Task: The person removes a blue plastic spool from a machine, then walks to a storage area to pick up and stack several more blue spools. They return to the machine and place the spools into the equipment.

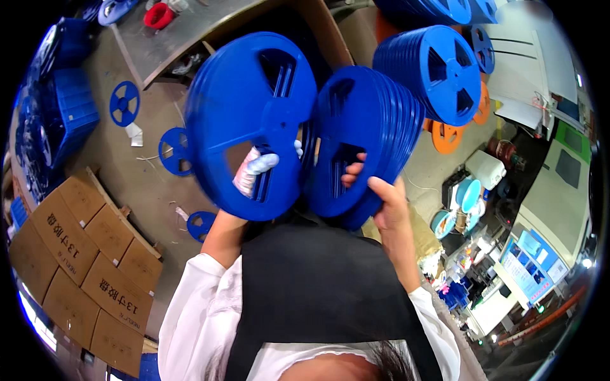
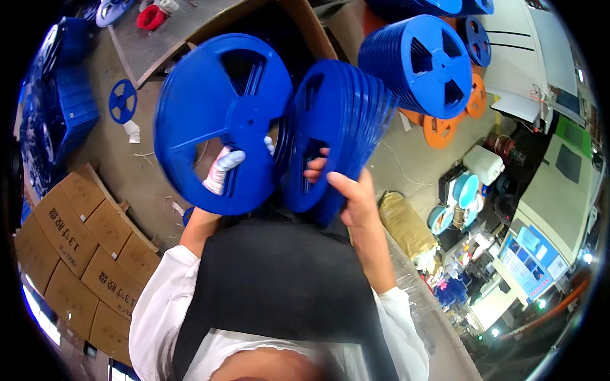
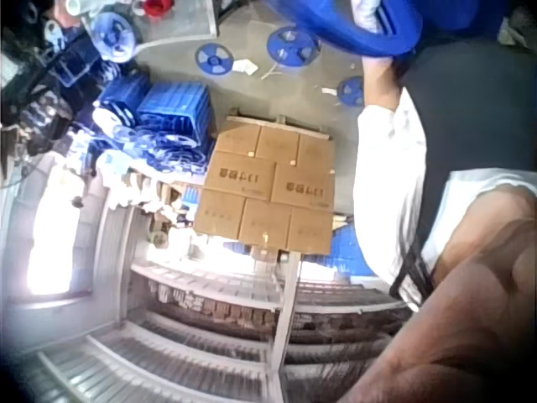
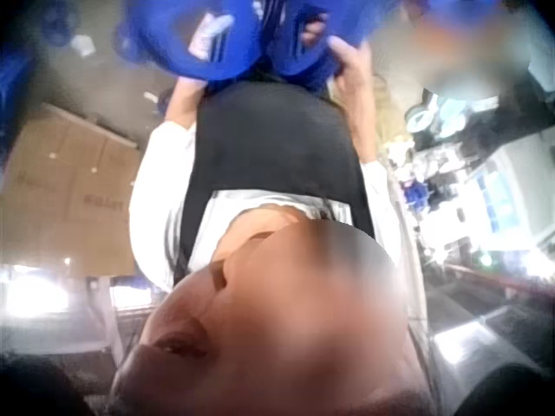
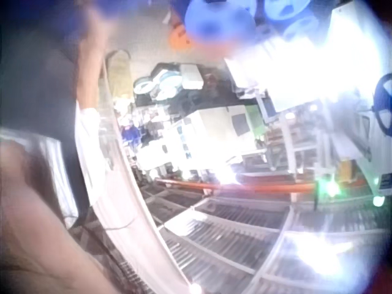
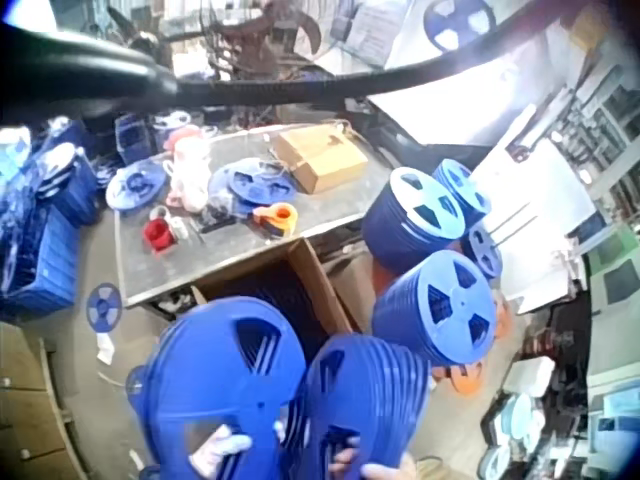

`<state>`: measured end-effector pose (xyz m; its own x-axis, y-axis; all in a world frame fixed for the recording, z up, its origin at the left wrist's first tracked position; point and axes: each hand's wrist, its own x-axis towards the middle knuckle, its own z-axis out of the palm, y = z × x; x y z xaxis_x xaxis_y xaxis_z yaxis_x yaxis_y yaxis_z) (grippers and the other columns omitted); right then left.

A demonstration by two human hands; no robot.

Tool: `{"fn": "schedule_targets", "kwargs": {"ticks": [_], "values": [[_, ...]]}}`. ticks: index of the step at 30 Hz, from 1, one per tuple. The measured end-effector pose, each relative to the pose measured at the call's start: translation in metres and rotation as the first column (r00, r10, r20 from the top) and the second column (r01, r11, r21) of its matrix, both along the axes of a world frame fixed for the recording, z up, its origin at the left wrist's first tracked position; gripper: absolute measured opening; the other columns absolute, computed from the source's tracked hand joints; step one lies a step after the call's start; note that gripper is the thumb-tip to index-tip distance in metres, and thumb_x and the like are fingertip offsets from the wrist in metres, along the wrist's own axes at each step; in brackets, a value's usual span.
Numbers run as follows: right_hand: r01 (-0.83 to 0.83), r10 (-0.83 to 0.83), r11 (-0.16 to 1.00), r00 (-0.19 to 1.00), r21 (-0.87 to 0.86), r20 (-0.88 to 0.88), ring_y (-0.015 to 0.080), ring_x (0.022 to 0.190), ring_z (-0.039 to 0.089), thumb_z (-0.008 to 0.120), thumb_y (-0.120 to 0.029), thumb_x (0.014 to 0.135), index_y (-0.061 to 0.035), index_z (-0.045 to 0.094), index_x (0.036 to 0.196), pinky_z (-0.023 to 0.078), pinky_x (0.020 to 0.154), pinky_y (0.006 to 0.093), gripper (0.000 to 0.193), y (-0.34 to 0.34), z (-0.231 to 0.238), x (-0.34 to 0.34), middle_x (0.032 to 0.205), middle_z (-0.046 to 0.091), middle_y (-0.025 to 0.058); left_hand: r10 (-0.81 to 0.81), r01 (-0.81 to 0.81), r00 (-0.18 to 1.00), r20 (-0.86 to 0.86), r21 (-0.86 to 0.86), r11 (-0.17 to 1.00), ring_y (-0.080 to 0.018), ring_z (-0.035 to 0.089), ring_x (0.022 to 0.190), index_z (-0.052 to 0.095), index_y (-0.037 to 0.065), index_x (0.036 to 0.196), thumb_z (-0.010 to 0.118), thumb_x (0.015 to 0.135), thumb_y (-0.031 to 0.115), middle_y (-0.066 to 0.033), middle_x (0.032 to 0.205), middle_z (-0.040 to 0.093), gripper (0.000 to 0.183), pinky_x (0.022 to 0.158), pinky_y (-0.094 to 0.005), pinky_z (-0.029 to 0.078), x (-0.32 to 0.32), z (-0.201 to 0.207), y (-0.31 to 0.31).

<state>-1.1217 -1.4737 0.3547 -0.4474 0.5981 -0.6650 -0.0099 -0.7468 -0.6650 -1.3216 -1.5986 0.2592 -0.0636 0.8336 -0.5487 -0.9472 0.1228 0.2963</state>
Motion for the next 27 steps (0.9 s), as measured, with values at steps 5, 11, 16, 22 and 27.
{"fn": "schedule_targets", "kwargs": {"ticks": [5,11,16,22,27], "values": [[0.121,-0.12,0.992,0.992,-0.024,0.035,0.0257,0.083,0.065,0.067,-0.018,0.078,0.0027,0.05,0.117,0.054,0.078,0.0397,0.047,-0.005,-0.017,0.034,0.092,0.064,0.0141,0.19,-0.272,0.926,0.327,0.227,0.935,-0.0335,0.053,0.115,0.045,0.0,0.13,0.066,0.077,0.047,-0.0164,0.119,0.056,0.074,0.097,-0.0461,0.047,-0.01,-0.01,-0.016],[0.211,-0.212,0.976,0.977,-0.056,-0.027,0.0174,0.077,0.055,0.054,-0.028,0.092,-0.0045,0.049,0.112,0.047,0.075,0.0348,0.031,-0.01,-0.025,0.061,0.084,0.057,0.006,0.179,-0.395,0.854,0.489,0.385,0.834,-0.0373,0.049,0.12,0.042,-0.002,0.131,0.064,0.079,0.049,-0.019,0.122,0.054,0.077,0.098,-0.0501,0.046,-0.01,-0.034,-0.006],[0.276,-0.284,0.959,0.943,-0.066,-0.175,0.0144,0.07,0.047,0.055,-0.027,0.09,-0.0042,0.047,0.109,0.043,0.071,0.0321,0.031,-0.007,-0.024,0.068,0.078,0.049,0.0031,0.204,-0.444,0.808,0.552,0.344,0.828,-0.0356,0.051,0.121,0.04,-0.002,0.134,0.064,0.08,0.05,-0.0203,0.123,0.055,0.079,0.101,-0.0518,0.043,-0.014,-0.03,0.009],[0.278,-0.289,0.957,0.892,-0.085,-0.348,0.0119,0.063,0.044,0.06,-0.027,0.084,-0.0053,0.047,0.104,0.038,0.064,0.029,0.032,-0.005,-0.027,0.085,0.072,0.044,0.0006,0.19,-0.432,0.8,0.569,0.326,0.841,-0.0364,0.05,0.12,0.04,-0.002,0.134,0.066,0.078,0.047,-0.0202,0.124,0.054,0.079,0.103,-0.0504,0.041,-0.015,-0.033,0.005],[0.3,-0.306,0.949,0.795,-0.098,-0.525,0.0109,0.054,0.042,0.067,-0.031,0.079,-0.0068,0.048,0.1,0.036,0.057,0.0281,0.038,-0.004,-0.037,0.101,0.065,0.043,-0.0015,0.206,-0.349,0.885,0.417,0.304,0.886,-0.033,0.048,0.12,0.037,-0.002,0.135,0.065,0.079,0.043,-0.0164,0.123,0.053,0.077,0.108,-0.0461,0.035,-0.032,-0.027,-0.015]]}}
